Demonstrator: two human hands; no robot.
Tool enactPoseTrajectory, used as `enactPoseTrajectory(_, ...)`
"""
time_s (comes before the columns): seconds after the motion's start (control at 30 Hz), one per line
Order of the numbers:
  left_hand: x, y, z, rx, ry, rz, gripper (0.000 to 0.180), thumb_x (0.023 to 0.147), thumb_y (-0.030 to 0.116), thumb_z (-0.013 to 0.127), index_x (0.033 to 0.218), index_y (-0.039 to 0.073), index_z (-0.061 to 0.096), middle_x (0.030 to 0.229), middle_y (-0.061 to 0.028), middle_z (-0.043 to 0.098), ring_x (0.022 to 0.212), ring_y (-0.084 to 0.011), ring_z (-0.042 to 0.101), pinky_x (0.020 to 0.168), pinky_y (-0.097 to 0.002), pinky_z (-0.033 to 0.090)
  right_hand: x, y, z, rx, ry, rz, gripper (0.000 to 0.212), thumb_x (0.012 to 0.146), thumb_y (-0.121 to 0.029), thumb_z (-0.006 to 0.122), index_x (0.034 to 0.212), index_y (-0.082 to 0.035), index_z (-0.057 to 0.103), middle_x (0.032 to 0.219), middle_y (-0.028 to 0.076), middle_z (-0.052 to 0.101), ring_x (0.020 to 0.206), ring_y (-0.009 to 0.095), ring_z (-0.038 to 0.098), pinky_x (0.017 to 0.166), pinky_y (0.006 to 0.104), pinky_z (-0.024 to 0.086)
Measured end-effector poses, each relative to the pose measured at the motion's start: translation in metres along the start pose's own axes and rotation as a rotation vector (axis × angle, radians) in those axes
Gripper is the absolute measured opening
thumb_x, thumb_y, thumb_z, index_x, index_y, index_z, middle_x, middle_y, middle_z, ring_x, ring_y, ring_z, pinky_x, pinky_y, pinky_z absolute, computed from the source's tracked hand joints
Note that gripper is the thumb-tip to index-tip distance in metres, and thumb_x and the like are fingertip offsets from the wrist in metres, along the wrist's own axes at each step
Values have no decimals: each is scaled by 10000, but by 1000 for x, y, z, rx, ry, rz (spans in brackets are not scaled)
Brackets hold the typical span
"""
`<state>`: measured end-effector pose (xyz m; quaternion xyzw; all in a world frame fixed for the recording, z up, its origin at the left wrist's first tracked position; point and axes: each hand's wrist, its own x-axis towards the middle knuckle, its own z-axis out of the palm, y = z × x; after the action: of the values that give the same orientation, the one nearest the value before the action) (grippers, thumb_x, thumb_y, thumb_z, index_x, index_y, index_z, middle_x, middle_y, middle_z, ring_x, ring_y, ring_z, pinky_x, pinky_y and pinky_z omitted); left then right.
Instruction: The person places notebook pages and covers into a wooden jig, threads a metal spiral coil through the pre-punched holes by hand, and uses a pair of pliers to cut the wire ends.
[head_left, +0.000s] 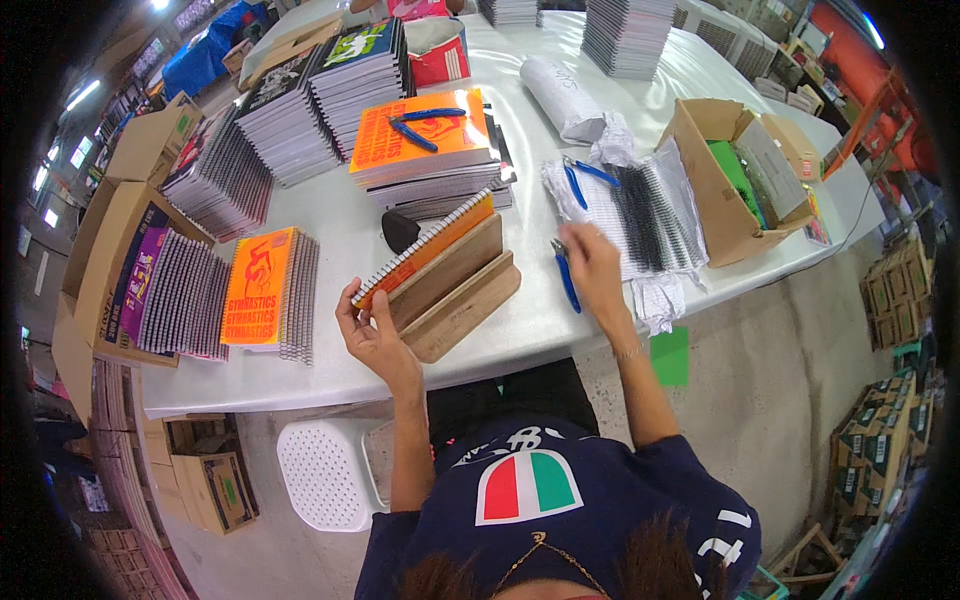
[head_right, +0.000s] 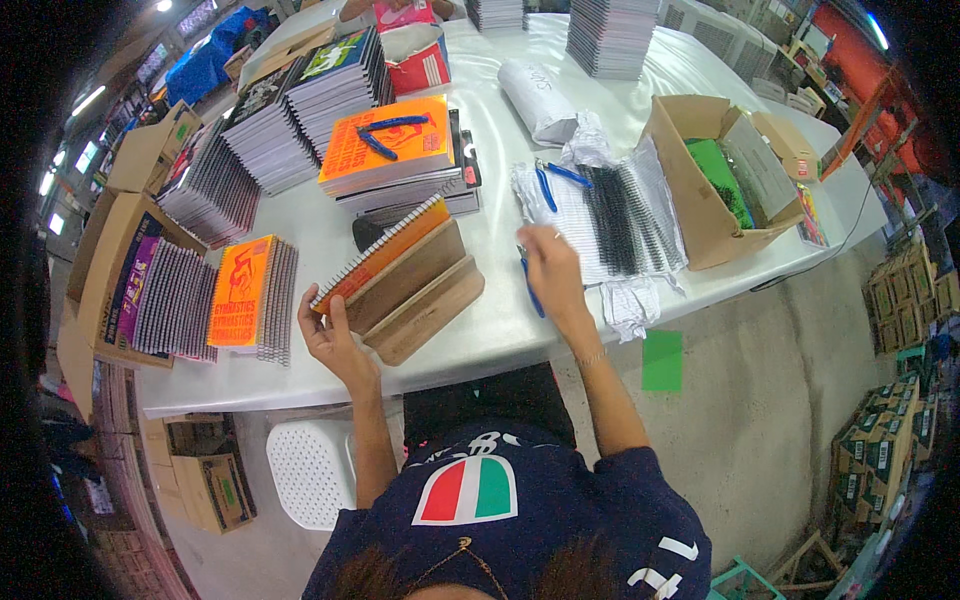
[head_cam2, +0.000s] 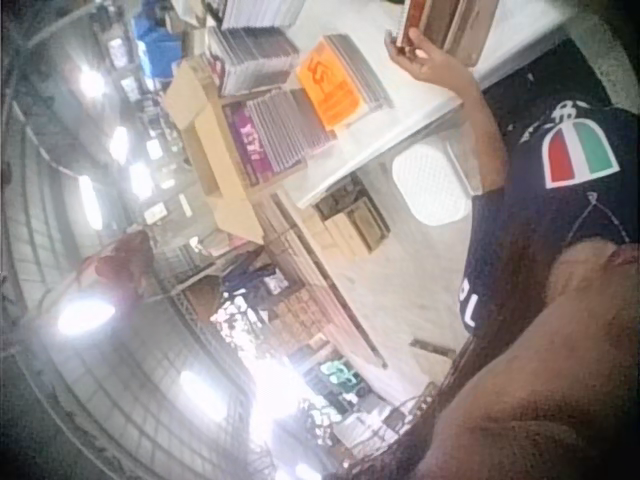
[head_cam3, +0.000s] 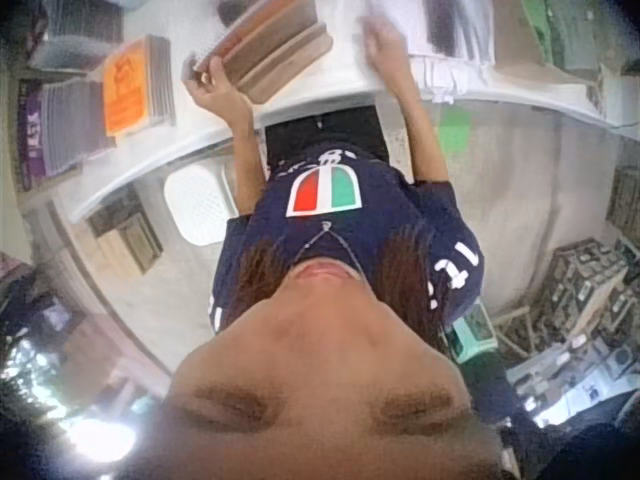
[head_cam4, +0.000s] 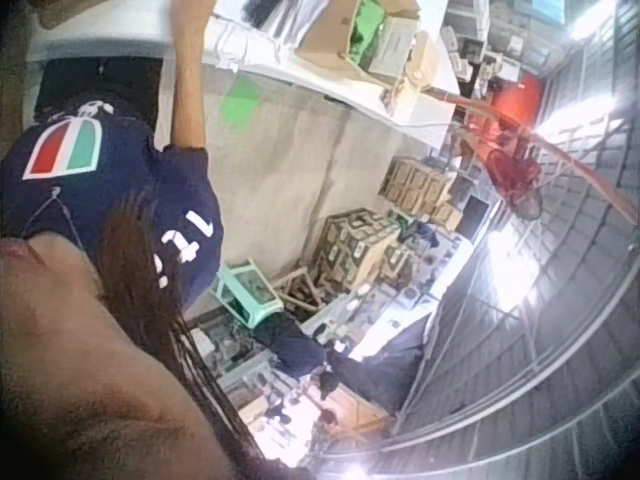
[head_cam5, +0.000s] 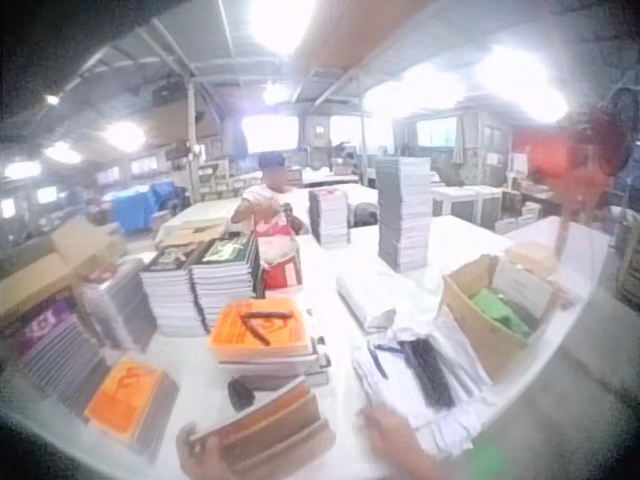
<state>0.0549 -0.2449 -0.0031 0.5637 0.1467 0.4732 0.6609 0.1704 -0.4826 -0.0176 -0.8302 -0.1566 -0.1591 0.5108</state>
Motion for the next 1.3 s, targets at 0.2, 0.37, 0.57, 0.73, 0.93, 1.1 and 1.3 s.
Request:
enactPoseTrajectory(0.2, 16, 6, -6, 168, -60, 61, 291, 860, 87, 683, 1122, 5, 586, 1032, -68, 594, 954, -137, 539, 851, -284, 432, -57, 23, 20, -751, -23, 88, 517, 803, -297, 701, 1187, 0, 524, 1116, 194, 548, 1068, 365, 493, 890, 488, 376)
enactPoseTrajectory(0.37, 23, 8, -13, 314, -160, -5, 193, 849, 158, 703, 968, 12, 660, 927, -57, 658, 893, -148, 574, 839, -289, 436, -58, 38, 12, -418, -51, 136, 277, 921, -180, 565, 1094, 29, 506, 1090, 219, 537, 1020, 383, 498, 910, 479, 368)
enactPoseTrajectory(0.57, 24, 19, -15, 286, -206, -13, 182, 839, 112, 703, 989, 10, 685, 967, -72, 683, 921, -136, 590, 861, -281, 438, -49, -47, 18, -10, -42, -16, 197, 970, -164, 480, 1034, 22, 482, 1156, 234, 474, 1100, 338, 468, 1003, 395, 327)
enactPoseTrajectory(0.73, 27, 20, -18, 219, -288, 19, 210, 838, -16, 659, 1048, -18, 657, 1022, -91, 674, 940, -134, 603, 863, -270, 466, -55, -116, 40, 262, -378, -90, 259, 890, -168, 616, 1050, 2, 502, 1162, 220, 489, 1128, 345, 471, 996, 414, 343)
enactPoseTrajectory(0.93, 30, 27, -18, 150, -305, -169, 208, 836, 15, 669, 1044, 14, 680, 972, -79, 700, 929, -129, 626, 842, -266, 480, -59, -143, 77, 150, -308, -355, 532, 754, -172, 749, 1222, -39, 533, 1151, 193, 505, 1060, 355, 492, 924, 436, 402)
enactPoseTrajectory(1.1, 30, 30, -20, 142, -323, -170, 252, 821, -32, 636, 1066, 11, 679, 967, -78, 702, 882, -110, 630, 788, -249, 498, -61, -148, 90, 64, -268, -406, 541, 736, -184, 752, 1226, -55, 565, 1121, 144, 543, 984, 314, 520, 853, 423, 424)
enactPoseTrajectory(1.3, 30, 29, -19, 155, -313, -141, 271, 810, -67, 600, 1056, 7, 688, 939, -72, 709, 851, -91, 631, 772, -233, 501, -61, -148, 96, 2, -246, -430, 510, 741, -192, 746, 1206, -53, 593, 1091, 135, 574, 932, 299, 549, 804, 407, 447)
